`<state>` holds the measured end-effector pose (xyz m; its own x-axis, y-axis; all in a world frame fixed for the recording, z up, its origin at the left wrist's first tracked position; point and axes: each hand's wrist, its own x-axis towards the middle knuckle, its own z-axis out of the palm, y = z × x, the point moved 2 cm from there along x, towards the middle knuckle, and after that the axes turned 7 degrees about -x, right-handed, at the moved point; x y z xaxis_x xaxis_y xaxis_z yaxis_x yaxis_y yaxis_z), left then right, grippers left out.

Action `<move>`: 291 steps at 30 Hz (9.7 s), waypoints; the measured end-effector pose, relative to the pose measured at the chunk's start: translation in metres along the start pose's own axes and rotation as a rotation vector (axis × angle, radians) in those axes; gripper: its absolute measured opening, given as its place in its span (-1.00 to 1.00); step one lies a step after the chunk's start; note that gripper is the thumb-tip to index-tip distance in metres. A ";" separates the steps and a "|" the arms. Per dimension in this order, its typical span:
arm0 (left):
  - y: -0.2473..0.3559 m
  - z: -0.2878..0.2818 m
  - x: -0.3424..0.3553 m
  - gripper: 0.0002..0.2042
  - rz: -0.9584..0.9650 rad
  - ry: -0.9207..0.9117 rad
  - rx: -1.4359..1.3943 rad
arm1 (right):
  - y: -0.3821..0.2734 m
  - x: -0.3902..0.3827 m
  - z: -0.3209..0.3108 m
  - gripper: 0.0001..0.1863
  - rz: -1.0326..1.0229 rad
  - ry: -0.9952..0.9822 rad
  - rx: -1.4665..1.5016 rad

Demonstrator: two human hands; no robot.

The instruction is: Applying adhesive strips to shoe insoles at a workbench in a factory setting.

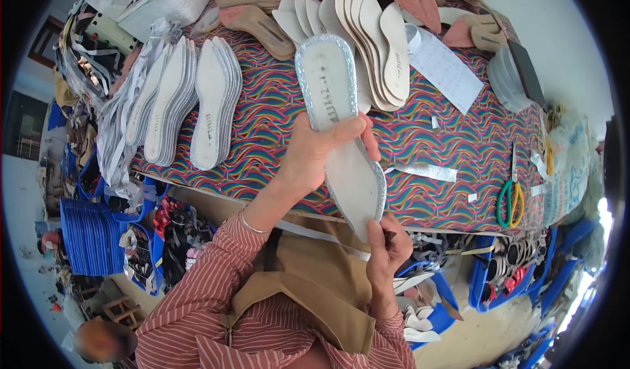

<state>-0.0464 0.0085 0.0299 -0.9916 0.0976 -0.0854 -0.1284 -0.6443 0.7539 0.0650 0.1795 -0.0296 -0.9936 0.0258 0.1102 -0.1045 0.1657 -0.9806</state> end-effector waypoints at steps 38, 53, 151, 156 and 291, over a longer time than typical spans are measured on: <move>-0.038 0.000 -0.023 -0.52 -0.690 -0.390 -0.035 | -0.010 0.129 0.010 -0.84 0.241 -0.123 0.999; -0.048 0.005 -0.030 -0.29 -0.507 -0.378 -0.329 | -0.013 0.128 0.003 -0.84 0.128 -0.010 0.612; 0.035 -0.144 -0.202 -0.71 0.115 0.305 -0.399 | -0.048 -0.039 0.033 -0.94 0.400 -0.720 0.036; 0.062 -0.102 -0.171 -0.71 0.101 0.208 -0.453 | -0.048 -0.043 0.002 -0.92 0.322 -0.739 -0.021; -0.011 0.023 0.208 -0.65 0.326 -0.027 0.866 | 0.065 0.326 -0.010 -0.68 0.221 0.090 -0.027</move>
<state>-0.2510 0.0532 0.0183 -0.9739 0.0358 0.2240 0.2268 0.1476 0.9627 -0.2650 0.2085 -0.0562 -0.9841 0.1523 -0.0913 0.1174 0.1725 -0.9780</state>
